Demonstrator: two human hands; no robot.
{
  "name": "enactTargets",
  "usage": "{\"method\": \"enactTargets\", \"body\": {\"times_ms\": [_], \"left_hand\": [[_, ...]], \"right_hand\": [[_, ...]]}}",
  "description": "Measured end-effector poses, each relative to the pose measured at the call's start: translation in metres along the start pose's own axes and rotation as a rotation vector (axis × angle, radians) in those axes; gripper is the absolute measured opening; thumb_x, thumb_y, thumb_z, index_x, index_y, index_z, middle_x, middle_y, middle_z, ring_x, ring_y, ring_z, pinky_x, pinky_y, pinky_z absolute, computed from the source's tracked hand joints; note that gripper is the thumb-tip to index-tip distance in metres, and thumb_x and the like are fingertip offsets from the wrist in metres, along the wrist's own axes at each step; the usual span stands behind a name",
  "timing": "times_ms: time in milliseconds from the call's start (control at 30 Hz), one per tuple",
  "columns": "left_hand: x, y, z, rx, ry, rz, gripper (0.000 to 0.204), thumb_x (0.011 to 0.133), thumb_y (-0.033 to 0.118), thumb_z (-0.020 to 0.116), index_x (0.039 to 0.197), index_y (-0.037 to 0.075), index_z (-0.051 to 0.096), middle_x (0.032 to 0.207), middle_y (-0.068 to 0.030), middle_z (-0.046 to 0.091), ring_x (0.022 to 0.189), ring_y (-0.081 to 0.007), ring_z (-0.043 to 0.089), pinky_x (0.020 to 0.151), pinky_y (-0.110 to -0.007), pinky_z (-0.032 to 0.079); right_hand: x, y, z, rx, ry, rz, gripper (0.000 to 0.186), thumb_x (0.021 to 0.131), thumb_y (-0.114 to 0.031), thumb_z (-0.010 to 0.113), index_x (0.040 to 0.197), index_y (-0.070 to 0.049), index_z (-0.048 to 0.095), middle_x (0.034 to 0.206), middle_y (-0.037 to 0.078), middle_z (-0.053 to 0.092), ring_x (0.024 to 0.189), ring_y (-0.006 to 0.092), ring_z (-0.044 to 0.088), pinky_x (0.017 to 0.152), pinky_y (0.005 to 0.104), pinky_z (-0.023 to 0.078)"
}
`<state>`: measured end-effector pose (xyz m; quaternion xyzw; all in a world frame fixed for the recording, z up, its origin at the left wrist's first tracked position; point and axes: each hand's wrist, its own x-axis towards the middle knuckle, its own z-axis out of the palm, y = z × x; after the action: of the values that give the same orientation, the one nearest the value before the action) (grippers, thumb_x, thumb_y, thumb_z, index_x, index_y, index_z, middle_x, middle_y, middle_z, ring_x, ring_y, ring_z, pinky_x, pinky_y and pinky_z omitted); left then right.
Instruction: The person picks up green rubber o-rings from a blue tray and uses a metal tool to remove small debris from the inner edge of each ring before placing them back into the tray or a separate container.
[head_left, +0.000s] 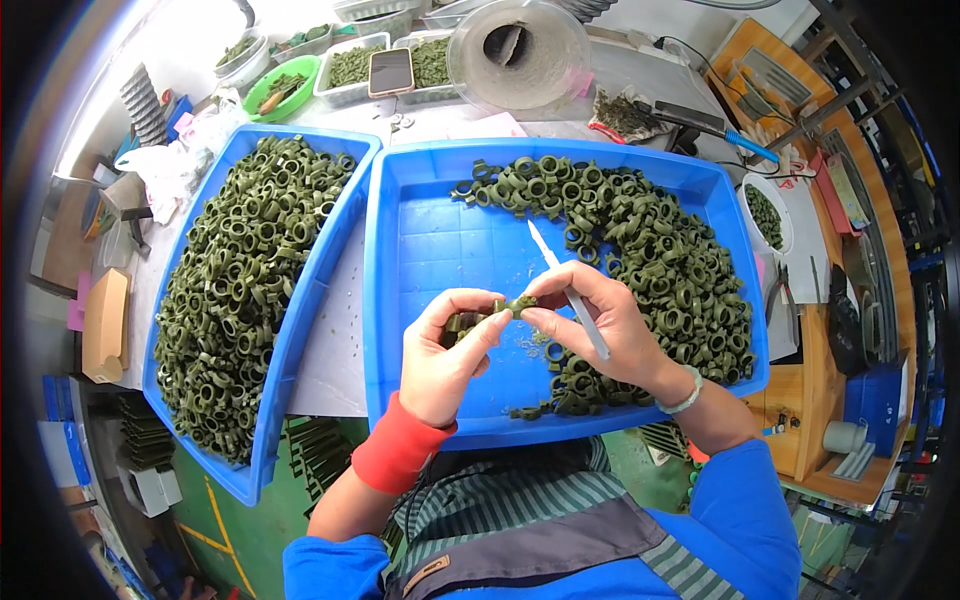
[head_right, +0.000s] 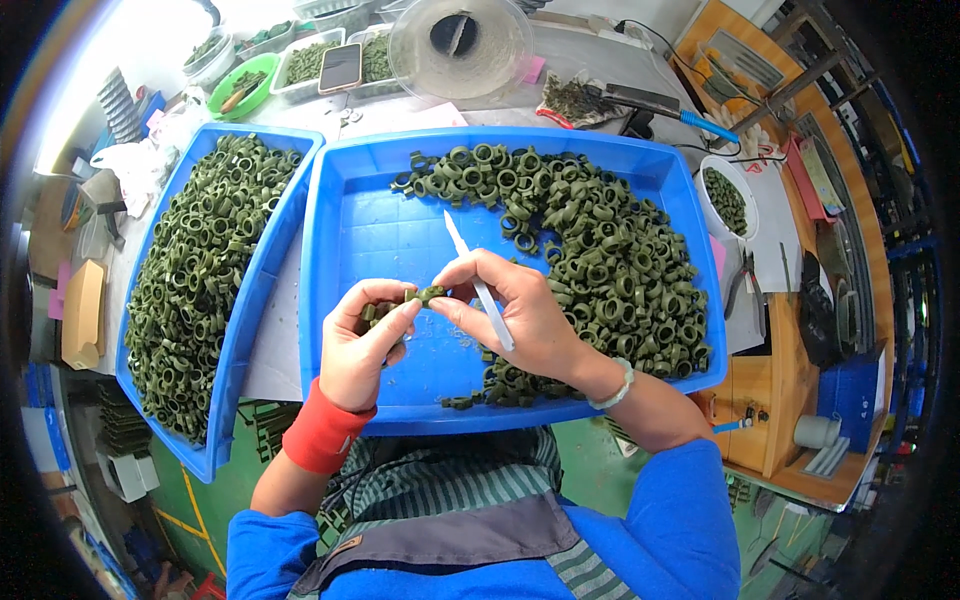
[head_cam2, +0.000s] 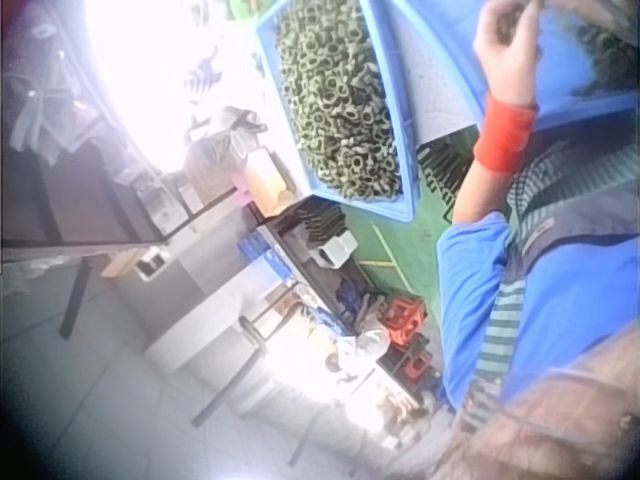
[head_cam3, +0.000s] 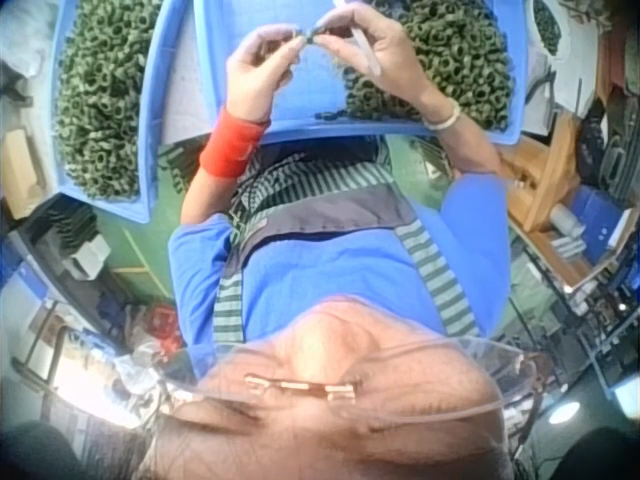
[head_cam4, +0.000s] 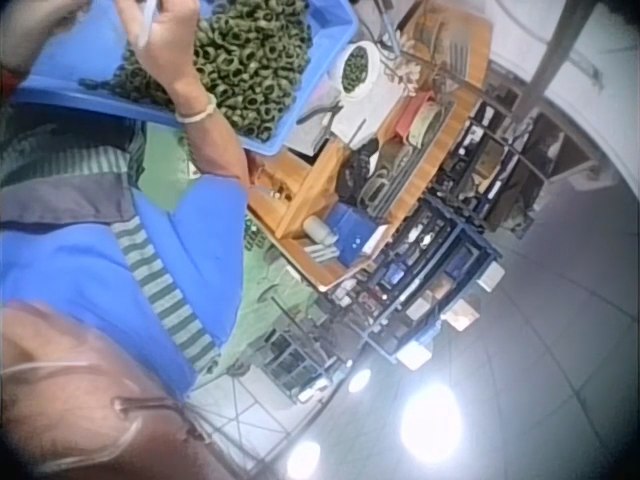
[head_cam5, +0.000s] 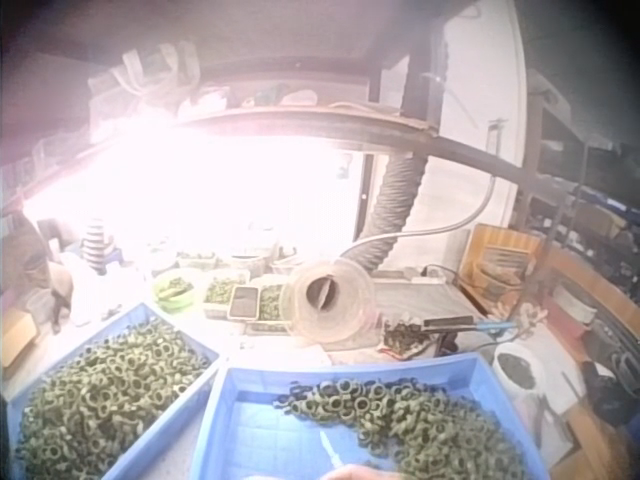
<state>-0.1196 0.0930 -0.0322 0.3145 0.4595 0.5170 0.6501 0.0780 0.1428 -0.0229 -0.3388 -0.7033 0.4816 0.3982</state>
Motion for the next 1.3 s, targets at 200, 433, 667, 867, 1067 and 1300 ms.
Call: {"method": "enactTargets", "body": {"times_ms": [200, 433, 667, 867, 1067, 1300], "left_hand": [[0.0, -0.007, 0.001, 0.356, 0.004, 0.336, 0.016, 0.09, 0.001, 0.073, 0.105, -0.001, 0.066, 0.09, -0.0018, 0.067, 0.077, -0.0069, 0.061, 0.066, -0.022, 0.049], [-0.002, -0.007, 0.004, 0.505, 0.039, 0.474, 0.016, 0.086, -0.002, 0.074, 0.1, -0.002, 0.067, 0.089, -0.0063, 0.068, 0.078, -0.0092, 0.063, 0.07, -0.025, 0.051], [0.002, -0.013, 0.001, 0.593, 0.038, 0.61, 0.015, 0.088, -0.002, 0.074, 0.101, -0.002, 0.067, 0.089, -0.0043, 0.067, 0.077, -0.0052, 0.059, 0.068, -0.022, 0.049], [-0.003, -0.002, 0.002, 0.32, -0.01, 0.328, 0.016, 0.089, 0.001, 0.074, 0.104, -0.001, 0.067, 0.091, -0.0012, 0.067, 0.079, -0.0061, 0.06, 0.07, -0.022, 0.05], [-0.002, 0.005, -0.007, 0.141, -0.04, 0.088, 0.021, 0.094, 0.007, 0.07, 0.114, 0.002, 0.068, 0.09, 0.0005, 0.064, 0.072, -0.0021, 0.054, 0.053, -0.018, 0.039], [0.0, 0.005, -0.007, 0.051, -0.092, 0.049, 0.025, 0.098, 0.011, 0.065, 0.122, 0.004, 0.067, 0.09, 0.0005, 0.063, 0.07, -0.0016, 0.052, 0.05, -0.017, 0.035]], "right_hand": [[-0.001, -0.004, 0.001, 0.081, -0.023, 0.136, 0.015, 0.093, -0.007, 0.068, 0.106, -0.002, 0.065, 0.088, 0.003, 0.067, 0.079, 0.0056, 0.062, 0.069, 0.0229, 0.05], [-0.002, 0.008, -0.003, 0.164, -0.067, 0.125, 0.017, 0.095, -0.007, 0.061, 0.111, -0.002, 0.064, 0.086, -0.001, 0.061, 0.071, 0.0027, 0.054, 0.062, 0.0206, 0.044], [-0.001, 0.005, 0.0, 0.193, -0.07, 0.171, 0.018, 0.094, -0.006, 0.063, 0.112, -0.002, 0.064, 0.086, -0.002, 0.059, 0.072, 0.002, 0.053, 0.062, 0.02, 0.043], [-0.002, 0.008, -0.007, 0.183, -0.111, 0.17, 0.017, 0.095, -0.006, 0.063, 0.112, -0.003, 0.064, 0.086, -0.002, 0.061, 0.073, 0.0016, 0.053, 0.062, 0.0195, 0.043], [-0.003, -0.004, -0.003, 0.232, -0.111, 0.209, 0.017, 0.093, -0.005, 0.066, 0.11, -0.003, 0.064, 0.09, -0.001, 0.065, 0.078, 0.0032, 0.057, 0.067, 0.0218, 0.048], [-0.008, -0.006, 0.001, 0.082, -0.121, 0.072, 0.014, 0.092, -0.004, 0.069, 0.104, -0.002, 0.062, 0.09, 0.004, 0.068, 0.085, 0.0102, 0.067, 0.077, 0.0258, 0.054]]}}
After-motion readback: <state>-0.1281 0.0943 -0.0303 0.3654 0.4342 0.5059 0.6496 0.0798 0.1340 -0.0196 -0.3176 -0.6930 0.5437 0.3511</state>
